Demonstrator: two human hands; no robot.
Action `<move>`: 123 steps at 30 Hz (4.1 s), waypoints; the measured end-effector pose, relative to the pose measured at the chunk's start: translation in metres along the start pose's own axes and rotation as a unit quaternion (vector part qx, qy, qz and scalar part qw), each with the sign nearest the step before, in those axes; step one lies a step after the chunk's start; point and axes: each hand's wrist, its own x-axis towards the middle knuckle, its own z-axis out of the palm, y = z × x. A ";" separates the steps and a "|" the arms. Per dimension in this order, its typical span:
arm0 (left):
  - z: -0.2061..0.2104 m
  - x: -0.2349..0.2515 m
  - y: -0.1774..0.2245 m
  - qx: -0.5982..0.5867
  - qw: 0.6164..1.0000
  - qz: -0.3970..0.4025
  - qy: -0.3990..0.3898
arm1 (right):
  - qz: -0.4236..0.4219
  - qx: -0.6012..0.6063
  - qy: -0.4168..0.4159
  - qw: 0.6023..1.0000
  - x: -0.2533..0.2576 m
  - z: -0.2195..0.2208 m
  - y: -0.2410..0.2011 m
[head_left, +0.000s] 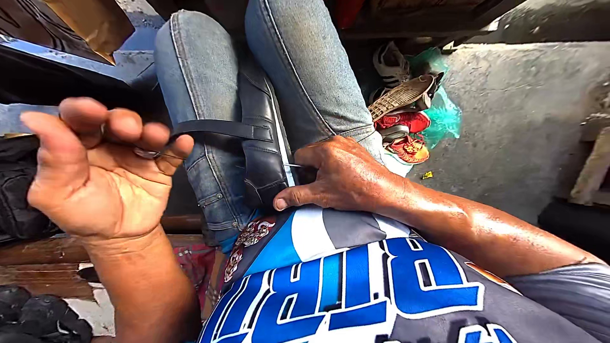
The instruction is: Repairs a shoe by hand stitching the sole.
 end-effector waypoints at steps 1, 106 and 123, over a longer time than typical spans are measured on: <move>0.006 0.006 0.001 0.006 1.000 -0.016 0.008 | 0.006 0.015 -0.001 1.000 0.001 -0.001 0.000; 0.067 -0.016 -0.090 0.207 0.958 -0.059 -0.188 | -0.280 -0.003 -0.003 0.960 -0.009 -0.037 0.029; 0.067 -0.020 -0.088 0.176 0.966 -0.051 -0.179 | -0.219 -0.030 -0.018 0.975 -0.007 -0.037 0.012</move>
